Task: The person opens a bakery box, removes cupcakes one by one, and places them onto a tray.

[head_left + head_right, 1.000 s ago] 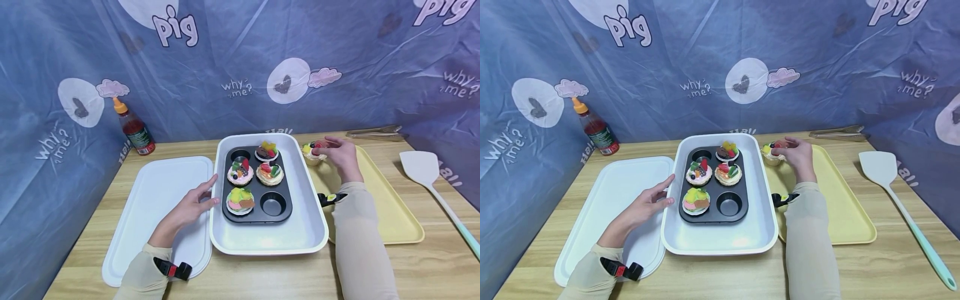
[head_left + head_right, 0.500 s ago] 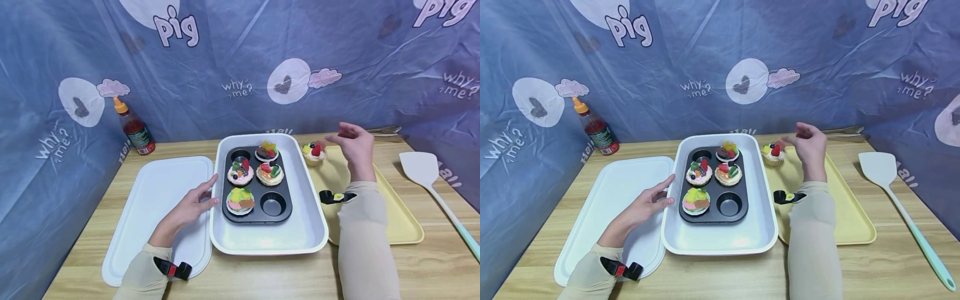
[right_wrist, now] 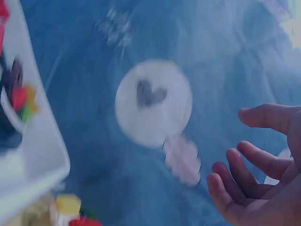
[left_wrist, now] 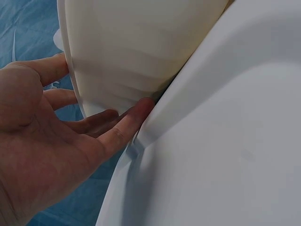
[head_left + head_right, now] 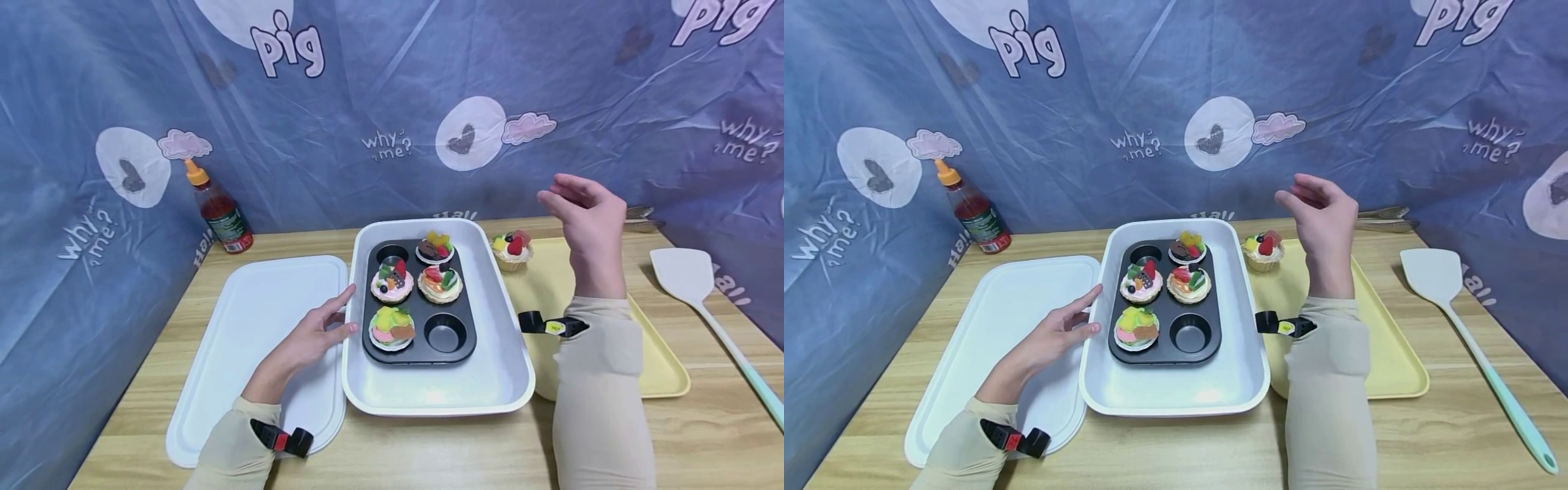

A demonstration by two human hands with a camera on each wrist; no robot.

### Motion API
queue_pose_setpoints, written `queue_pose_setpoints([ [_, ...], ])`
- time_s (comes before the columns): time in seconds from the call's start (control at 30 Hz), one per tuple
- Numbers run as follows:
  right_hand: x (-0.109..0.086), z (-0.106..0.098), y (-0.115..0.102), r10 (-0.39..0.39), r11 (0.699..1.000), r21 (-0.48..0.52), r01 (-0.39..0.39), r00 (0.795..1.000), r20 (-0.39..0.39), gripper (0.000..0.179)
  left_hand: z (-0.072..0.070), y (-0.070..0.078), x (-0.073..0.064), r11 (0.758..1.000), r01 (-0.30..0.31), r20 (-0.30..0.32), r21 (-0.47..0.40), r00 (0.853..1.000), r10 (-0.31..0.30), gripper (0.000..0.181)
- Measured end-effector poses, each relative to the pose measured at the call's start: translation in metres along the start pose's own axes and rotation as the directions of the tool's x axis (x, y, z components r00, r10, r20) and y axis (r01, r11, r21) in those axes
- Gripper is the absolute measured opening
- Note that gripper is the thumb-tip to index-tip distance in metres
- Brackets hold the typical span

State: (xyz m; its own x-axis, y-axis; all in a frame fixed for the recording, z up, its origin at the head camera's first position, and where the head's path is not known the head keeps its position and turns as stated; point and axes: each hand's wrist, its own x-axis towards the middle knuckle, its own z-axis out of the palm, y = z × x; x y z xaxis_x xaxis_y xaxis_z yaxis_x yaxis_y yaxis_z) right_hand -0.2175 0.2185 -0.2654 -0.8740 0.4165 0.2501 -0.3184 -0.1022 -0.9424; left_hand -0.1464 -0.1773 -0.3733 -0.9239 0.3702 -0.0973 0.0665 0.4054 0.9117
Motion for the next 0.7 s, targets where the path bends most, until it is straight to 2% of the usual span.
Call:
queue_pose_setpoints([
  [0.17,-0.013,0.016,-0.015,-0.038,0.999,0.001,0.038,0.998,0.057,0.027,0.0,0.0,0.0,1.0,-0.007,-0.001,0.003,1.0,0.007,0.07],
  [0.3,-0.024,0.031,-0.02,-0.111,0.991,-0.064,0.117,0.989,0.095,0.028,-0.001,0.0,0.001,1.0,-0.01,0.001,0.004,1.0,0.01,0.07],
  [0.4,-0.03,0.043,-0.019,-0.144,0.975,-0.149,0.163,0.981,0.128,0.028,-0.001,0.001,0.001,1.0,-0.007,0.0,0.005,1.0,0.007,0.07],
  [0.53,-0.036,0.058,-0.013,-0.126,0.945,-0.28,0.172,0.977,0.172,0.032,-0.001,0.001,0.001,1.0,-0.008,-0.005,0.0,1.0,0.008,0.07],
  [0.7,-0.039,0.072,-0.001,-0.071,0.924,-0.352,0.148,0.972,0.223,0.039,0.001,0.001,0.0,1.0,0.0,-0.015,-0.006,1.0,0.0,0.07],
])
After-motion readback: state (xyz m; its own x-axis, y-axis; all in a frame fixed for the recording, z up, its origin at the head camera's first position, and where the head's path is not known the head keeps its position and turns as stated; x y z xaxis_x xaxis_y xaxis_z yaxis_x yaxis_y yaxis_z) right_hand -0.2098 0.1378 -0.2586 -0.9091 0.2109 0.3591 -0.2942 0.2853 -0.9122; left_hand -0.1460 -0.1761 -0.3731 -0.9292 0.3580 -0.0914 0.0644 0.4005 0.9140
